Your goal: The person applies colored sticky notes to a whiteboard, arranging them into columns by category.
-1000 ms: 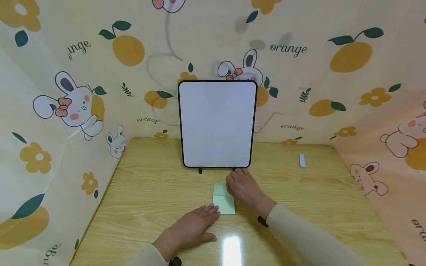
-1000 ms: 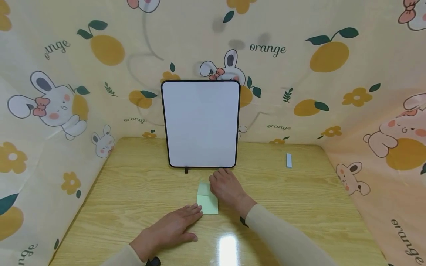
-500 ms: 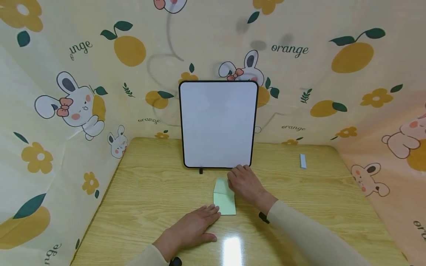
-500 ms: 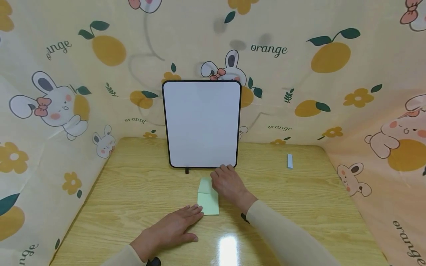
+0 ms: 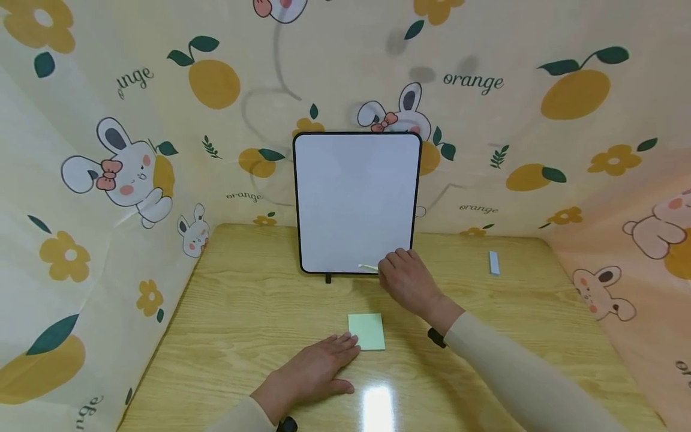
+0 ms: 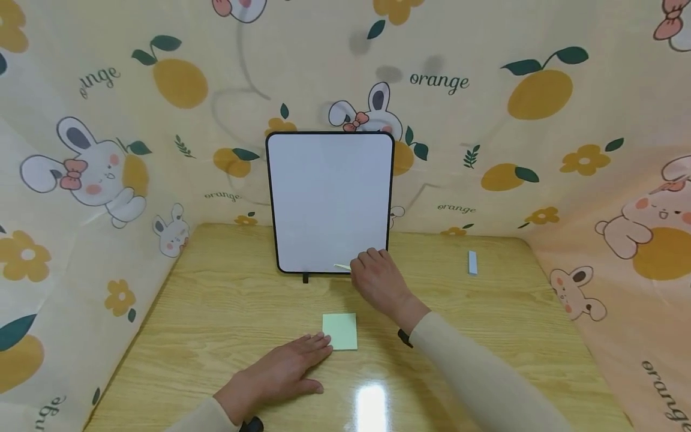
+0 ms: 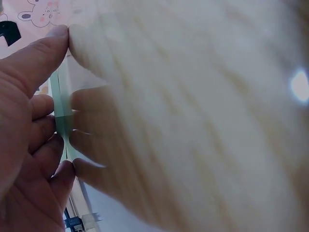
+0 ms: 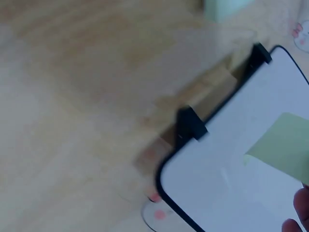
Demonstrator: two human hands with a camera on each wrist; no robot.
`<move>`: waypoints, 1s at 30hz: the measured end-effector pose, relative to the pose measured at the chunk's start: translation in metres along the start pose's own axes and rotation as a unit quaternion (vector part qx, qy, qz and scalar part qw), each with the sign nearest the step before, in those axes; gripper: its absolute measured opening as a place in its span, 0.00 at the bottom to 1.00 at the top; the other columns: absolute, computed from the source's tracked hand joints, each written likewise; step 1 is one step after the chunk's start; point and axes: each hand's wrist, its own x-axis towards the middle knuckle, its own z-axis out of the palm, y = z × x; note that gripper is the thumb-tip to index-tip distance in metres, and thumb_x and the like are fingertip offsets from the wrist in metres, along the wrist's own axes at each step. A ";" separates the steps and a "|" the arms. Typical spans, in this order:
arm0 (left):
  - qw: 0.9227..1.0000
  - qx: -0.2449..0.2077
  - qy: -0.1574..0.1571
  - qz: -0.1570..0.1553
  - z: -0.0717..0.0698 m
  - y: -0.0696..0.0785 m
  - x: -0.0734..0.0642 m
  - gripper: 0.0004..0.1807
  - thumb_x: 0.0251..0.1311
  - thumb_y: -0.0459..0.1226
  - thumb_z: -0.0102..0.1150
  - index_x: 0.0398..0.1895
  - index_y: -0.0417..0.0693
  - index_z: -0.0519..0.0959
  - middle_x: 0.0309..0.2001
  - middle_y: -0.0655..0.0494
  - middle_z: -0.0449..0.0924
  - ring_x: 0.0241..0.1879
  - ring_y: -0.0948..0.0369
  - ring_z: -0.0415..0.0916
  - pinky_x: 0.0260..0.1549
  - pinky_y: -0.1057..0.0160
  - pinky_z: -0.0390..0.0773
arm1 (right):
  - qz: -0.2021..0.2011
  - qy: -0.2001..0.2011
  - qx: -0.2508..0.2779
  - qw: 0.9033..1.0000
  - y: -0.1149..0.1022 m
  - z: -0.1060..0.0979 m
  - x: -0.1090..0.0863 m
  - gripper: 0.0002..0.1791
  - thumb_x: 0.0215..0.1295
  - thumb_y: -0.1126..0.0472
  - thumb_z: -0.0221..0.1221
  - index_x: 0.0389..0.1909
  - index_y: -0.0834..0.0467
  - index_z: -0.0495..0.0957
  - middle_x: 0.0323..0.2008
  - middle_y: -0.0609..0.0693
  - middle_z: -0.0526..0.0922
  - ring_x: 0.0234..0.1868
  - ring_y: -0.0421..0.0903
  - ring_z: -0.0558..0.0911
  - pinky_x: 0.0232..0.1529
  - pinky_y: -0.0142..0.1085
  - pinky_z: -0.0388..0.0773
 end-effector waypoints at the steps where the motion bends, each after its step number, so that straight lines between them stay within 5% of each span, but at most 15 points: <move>1: 1.000 -0.002 0.000 -0.001 0.000 0.000 0.000 0.41 0.74 0.60 0.55 0.81 0.48 0.66 0.82 0.53 0.61 0.82 0.56 0.56 0.80 0.55 0.63 | -0.001 0.008 0.001 1.000 0.002 -0.003 0.004 0.07 0.71 0.63 0.65 0.34 0.57 0.77 0.32 0.50 0.81 0.36 0.50 0.77 0.35 0.40 0.72; 10: 1.000 -0.008 0.008 -0.006 0.001 -0.002 -0.001 0.40 0.73 0.60 0.57 0.80 0.49 0.67 0.81 0.53 0.62 0.82 0.55 0.58 0.79 0.55 0.64 | 0.006 0.095 -0.013 0.995 0.009 -0.013 0.059 0.09 0.75 0.64 0.59 0.32 0.59 0.74 0.35 0.53 0.82 0.40 0.54 0.80 0.36 0.41 0.73; 20: 1.000 -0.019 0.009 -0.013 -0.002 0.005 -0.003 0.40 0.72 0.59 0.59 0.80 0.50 0.67 0.81 0.54 0.62 0.82 0.55 0.58 0.79 0.55 0.64 | -0.028 0.225 -0.048 0.973 0.009 -0.007 0.120 0.13 0.75 0.68 0.58 0.27 0.60 0.71 0.35 0.54 0.81 0.39 0.54 0.81 0.34 0.42 0.77; 30: 1.000 -0.013 0.013 -0.003 0.001 0.001 -0.004 0.40 0.73 0.59 0.58 0.80 0.49 0.67 0.81 0.53 0.62 0.82 0.56 0.57 0.79 0.56 0.64 | -0.041 0.260 -0.082 0.961 0.016 -0.002 0.154 0.16 0.72 0.70 0.60 0.24 0.59 0.69 0.32 0.55 0.81 0.37 0.54 0.81 0.34 0.42 0.78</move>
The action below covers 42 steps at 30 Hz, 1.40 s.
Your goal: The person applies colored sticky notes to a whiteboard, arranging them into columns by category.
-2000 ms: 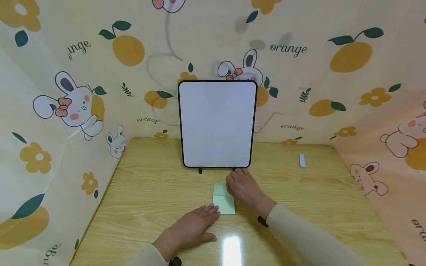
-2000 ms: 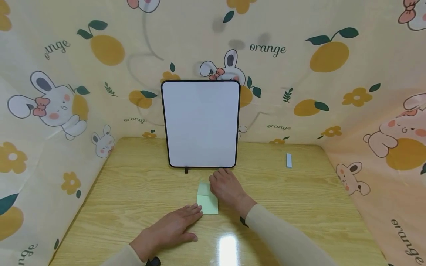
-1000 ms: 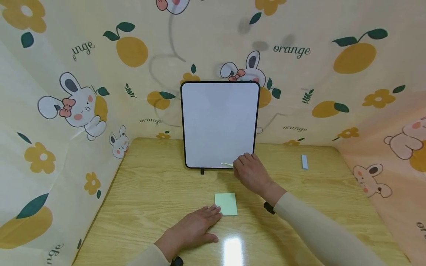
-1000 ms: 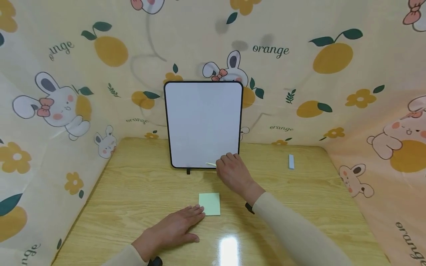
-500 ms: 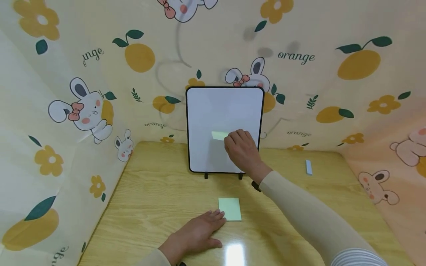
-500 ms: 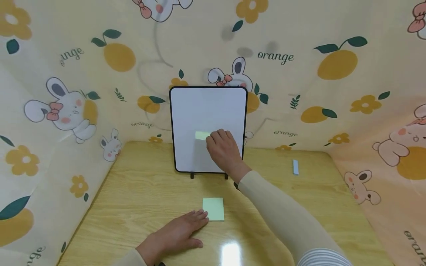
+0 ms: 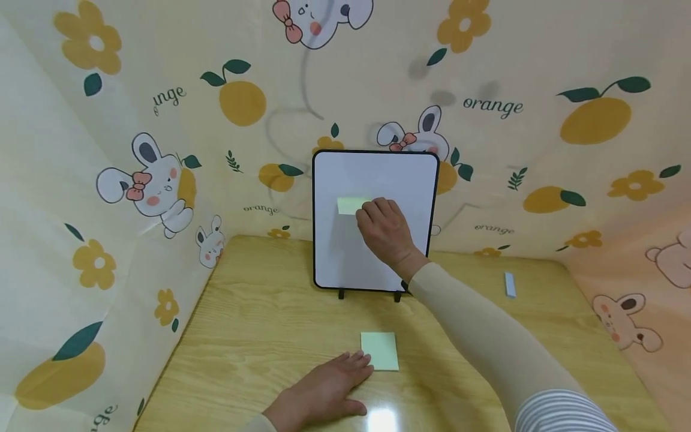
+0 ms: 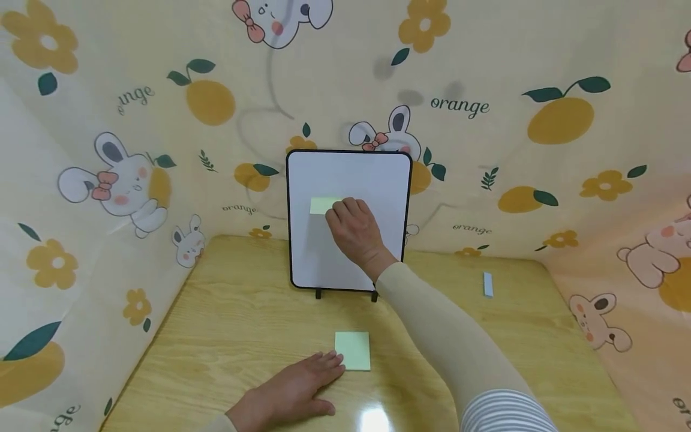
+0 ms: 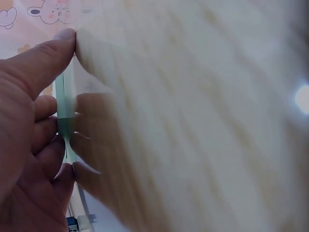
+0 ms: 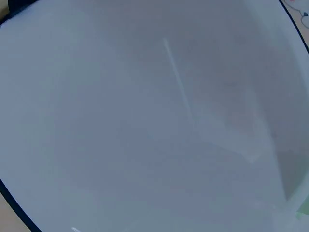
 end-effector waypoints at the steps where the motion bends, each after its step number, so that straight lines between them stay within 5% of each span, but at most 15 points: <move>1: 1.000 0.005 0.002 0.003 0.001 0.000 0.000 0.40 0.73 0.59 0.57 0.80 0.49 0.67 0.81 0.53 0.62 0.82 0.56 0.58 0.79 0.56 0.64 | -0.002 -0.002 -0.002 1.000 0.001 0.001 0.001 0.15 0.72 0.70 0.60 0.24 0.59 0.69 0.32 0.55 0.81 0.37 0.54 0.81 0.35 0.42 0.79; 29: 1.000 0.003 0.015 0.026 0.005 -0.005 -0.002 0.41 0.75 0.60 0.53 0.81 0.47 0.65 0.82 0.52 0.61 0.82 0.58 0.57 0.80 0.56 0.63 | 0.008 -0.046 0.001 0.999 0.002 0.018 0.007 0.11 0.73 0.65 0.62 0.29 0.61 0.73 0.36 0.56 0.83 0.42 0.56 0.84 0.43 0.46 0.84; 36: 0.999 0.006 0.021 0.032 0.006 -0.006 -0.003 0.40 0.75 0.60 0.53 0.81 0.47 0.65 0.82 0.52 0.61 0.82 0.57 0.58 0.80 0.57 0.62 | 0.023 -0.114 0.007 0.993 -0.002 0.018 0.000 0.09 0.74 0.58 0.62 0.40 0.61 0.79 0.44 0.55 0.86 0.49 0.55 0.85 0.54 0.47 0.85; 42: 0.999 0.023 0.008 0.024 0.000 -0.003 -0.002 0.39 0.75 0.60 0.54 0.81 0.49 0.66 0.81 0.54 0.62 0.81 0.58 0.58 0.79 0.58 0.64 | 0.030 -0.181 0.008 0.983 -0.008 0.018 -0.010 0.23 0.74 0.49 0.63 0.59 0.62 0.80 0.57 0.56 0.86 0.60 0.56 0.82 0.68 0.49 0.77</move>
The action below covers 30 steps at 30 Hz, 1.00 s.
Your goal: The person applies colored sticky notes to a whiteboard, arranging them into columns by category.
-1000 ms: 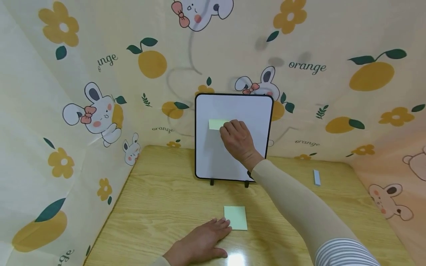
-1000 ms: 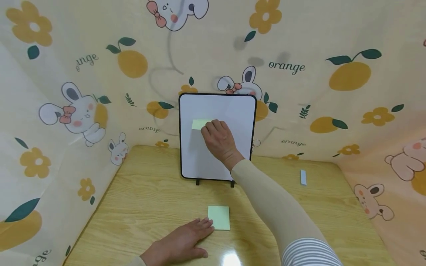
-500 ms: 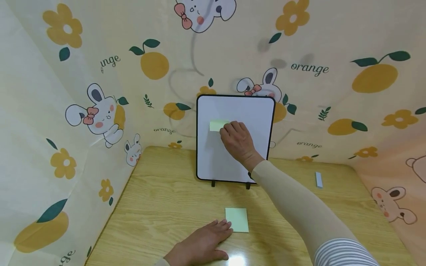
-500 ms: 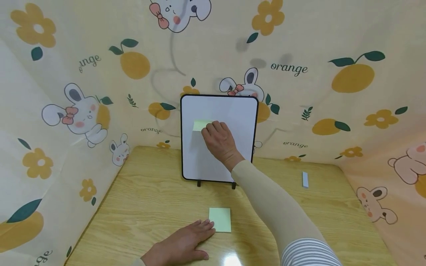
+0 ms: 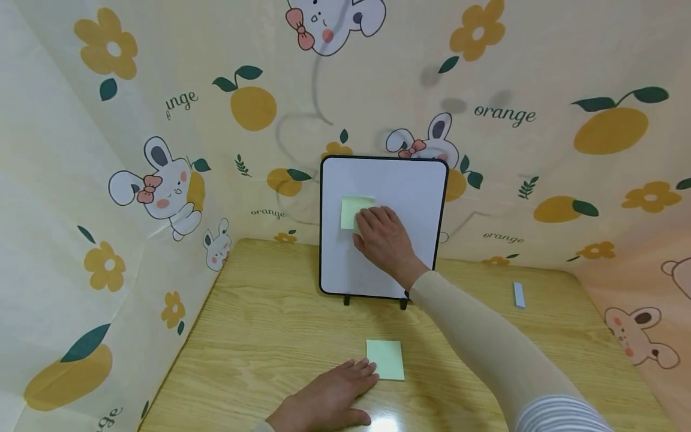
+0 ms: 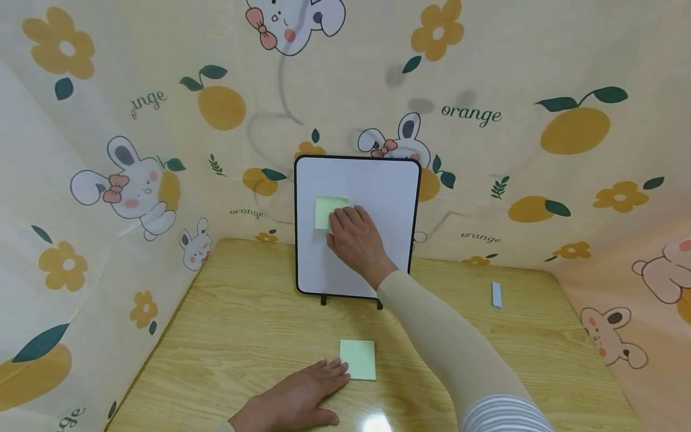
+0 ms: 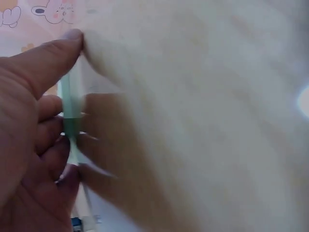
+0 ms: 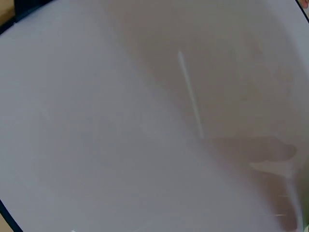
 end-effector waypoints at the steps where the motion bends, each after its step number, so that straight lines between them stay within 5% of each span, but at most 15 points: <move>1: 1.000 0.003 -0.006 -0.005 -0.002 0.001 0.001 0.38 0.75 0.60 0.55 0.80 0.50 0.67 0.81 0.55 0.63 0.81 0.58 0.59 0.78 0.58 0.66 | 0.000 -0.009 0.001 1.000 -0.001 0.001 -0.003 0.25 0.74 0.48 0.62 0.61 0.62 0.79 0.59 0.57 0.85 0.62 0.56 0.81 0.70 0.50 0.75; 9: 0.999 -0.018 -0.008 -0.044 -0.020 -0.001 0.016 0.25 0.78 0.55 0.54 0.71 0.57 0.78 0.74 0.63 0.74 0.74 0.63 0.70 0.71 0.62 0.74 | 0.002 -0.067 0.006 0.998 -0.003 0.000 -0.013 0.31 0.78 0.46 0.59 0.72 0.62 0.74 0.70 0.58 0.79 0.73 0.57 0.73 0.79 0.54 0.65; 13: 0.998 -0.032 0.029 -0.053 -0.026 -0.008 0.025 0.20 0.81 0.49 0.51 0.67 0.55 0.80 0.69 0.63 0.78 0.71 0.63 0.73 0.69 0.62 0.76 | -0.001 -0.088 -0.003 0.996 -0.004 -0.001 -0.014 0.33 0.79 0.45 0.57 0.74 0.62 0.72 0.73 0.58 0.76 0.75 0.57 0.71 0.80 0.54 0.63; 16: 0.995 0.023 0.075 -0.058 -0.040 -0.020 0.034 0.19 0.82 0.43 0.49 0.67 0.49 0.80 0.67 0.58 0.81 0.70 0.60 0.76 0.70 0.60 0.77 | -0.002 -0.116 -0.013 0.993 -0.003 -0.002 -0.017 0.35 0.79 0.44 0.56 0.77 0.62 0.69 0.77 0.57 0.71 0.79 0.56 0.67 0.82 0.54 0.59; 22: 0.969 0.154 0.150 -0.123 -0.103 -0.068 0.055 0.27 0.81 0.41 0.52 0.76 0.37 0.70 0.75 0.44 0.72 0.78 0.49 0.66 0.78 0.51 0.66 | -0.011 -0.169 -0.030 0.985 -0.002 -0.004 -0.022 0.42 0.79 0.41 0.55 0.82 0.62 0.58 0.83 0.57 0.59 0.85 0.54 0.55 0.85 0.55 0.48; 27: 0.955 0.191 0.149 -0.174 -0.159 -0.105 0.075 0.39 0.83 0.53 0.46 0.84 0.38 0.55 0.84 0.43 0.52 0.85 0.49 0.46 0.84 0.47 0.52 | -0.017 -0.192 -0.032 0.981 0.000 -0.005 -0.026 0.46 0.79 0.38 0.55 0.84 0.62 0.53 0.84 0.57 0.52 0.86 0.54 0.49 0.86 0.57 0.44; 30: 0.953 0.198 0.138 -0.183 -0.180 -0.116 0.084 0.45 0.81 0.61 0.40 0.86 0.41 0.47 0.86 0.46 0.42 0.86 0.51 0.37 0.85 0.47 0.43 | -0.019 -0.200 -0.030 0.979 0.000 -0.005 -0.026 0.47 0.79 0.37 0.53 0.84 0.61 0.51 0.85 0.56 0.51 0.86 0.53 0.47 0.86 0.57 0.42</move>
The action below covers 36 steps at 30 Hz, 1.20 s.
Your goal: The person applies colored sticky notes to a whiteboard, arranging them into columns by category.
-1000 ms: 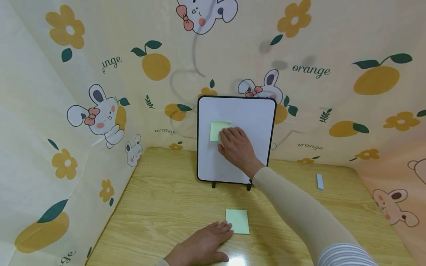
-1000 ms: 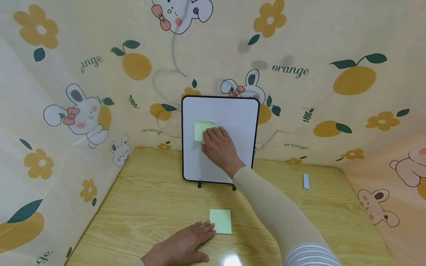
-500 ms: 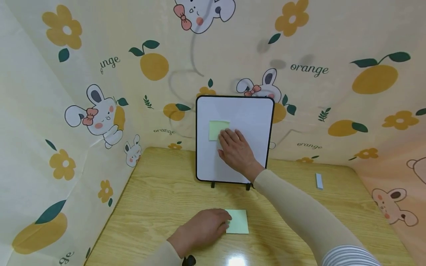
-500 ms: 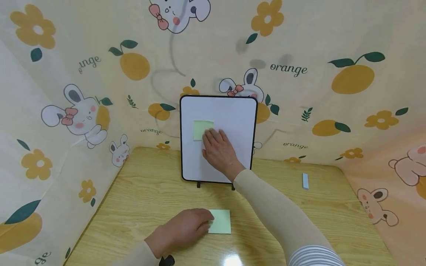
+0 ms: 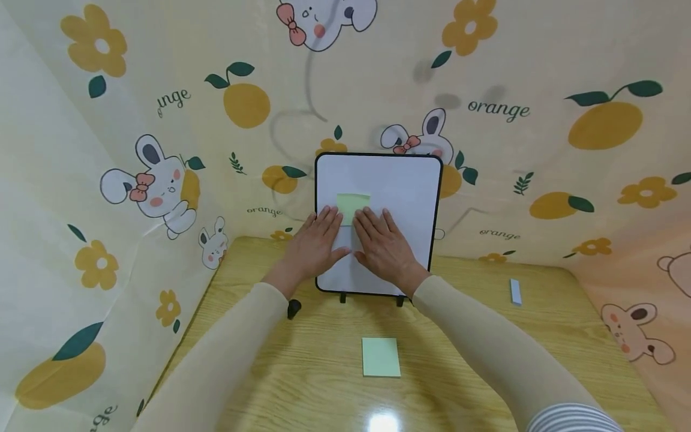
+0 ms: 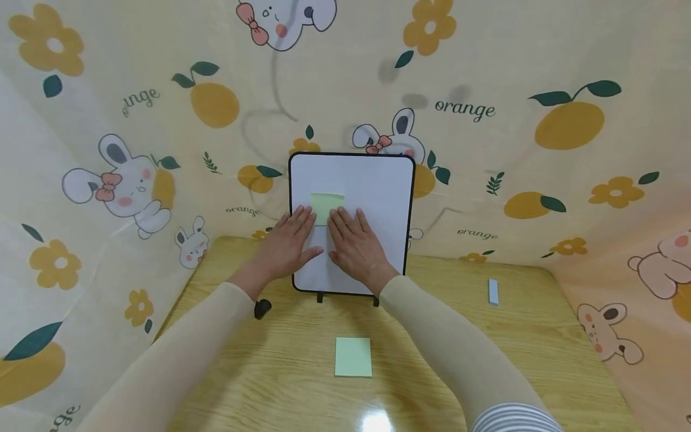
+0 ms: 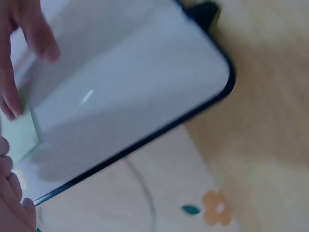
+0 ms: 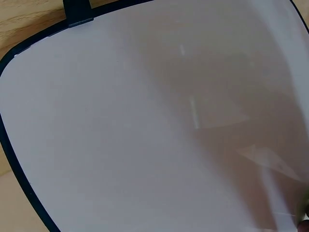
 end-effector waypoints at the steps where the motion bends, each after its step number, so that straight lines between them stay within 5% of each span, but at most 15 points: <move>1: 1.000 0.001 -0.004 0.000 -0.003 -0.003 0.006 0.46 0.80 0.63 0.38 0.86 0.42 0.46 0.87 0.47 0.40 0.86 0.52 0.35 0.85 0.47 0.41 | -0.001 -0.003 0.001 1.000 0.000 0.000 0.000 0.47 0.79 0.36 0.53 0.84 0.61 0.51 0.85 0.56 0.50 0.87 0.53 0.46 0.86 0.57 0.42; 10: 0.997 0.066 -0.027 0.020 -0.016 -0.011 0.033 0.48 0.79 0.67 0.27 0.87 0.45 0.41 0.87 0.51 0.35 0.86 0.54 0.28 0.85 0.47 0.33 | -0.001 -0.013 -0.004 1.000 0.000 0.000 0.000 0.48 0.79 0.35 0.52 0.85 0.60 0.50 0.85 0.55 0.48 0.87 0.52 0.44 0.86 0.57 0.40; 16: 0.995 0.091 -0.039 0.012 -0.018 -0.021 0.031 0.46 0.80 0.66 0.28 0.87 0.46 0.43 0.87 0.52 0.36 0.86 0.54 0.31 0.85 0.47 0.35 | -0.013 -0.022 -0.021 0.999 -0.001 -0.003 -0.004 0.46 0.79 0.35 0.51 0.84 0.61 0.54 0.84 0.56 0.53 0.86 0.53 0.50 0.85 0.60 0.44; 22: 0.994 0.096 -0.041 0.031 -0.018 -0.022 0.028 0.43 0.82 0.62 0.31 0.87 0.44 0.45 0.87 0.50 0.38 0.87 0.53 0.33 0.85 0.48 0.37 | 0.005 0.023 -0.025 0.999 0.006 -0.013 0.006 0.37 0.82 0.44 0.53 0.80 0.63 0.63 0.80 0.57 0.65 0.83 0.54 0.61 0.84 0.58 0.52; 29: 0.995 0.091 -0.040 0.025 -0.018 -0.017 0.024 0.41 0.83 0.59 0.33 0.87 0.45 0.45 0.87 0.50 0.38 0.86 0.54 0.33 0.86 0.49 0.36 | -0.004 0.002 -0.008 1.000 0.011 -0.026 0.028 0.40 0.83 0.44 0.51 0.84 0.60 0.52 0.84 0.55 0.54 0.86 0.52 0.49 0.86 0.58 0.43; 36: 0.995 0.090 -0.037 0.015 -0.019 -0.018 0.021 0.42 0.83 0.59 0.34 0.87 0.44 0.46 0.87 0.50 0.40 0.86 0.53 0.35 0.86 0.50 0.38 | 0.047 -0.013 -0.012 0.999 0.016 -0.024 0.017 0.42 0.82 0.42 0.50 0.85 0.61 0.52 0.85 0.55 0.54 0.86 0.53 0.49 0.84 0.62 0.44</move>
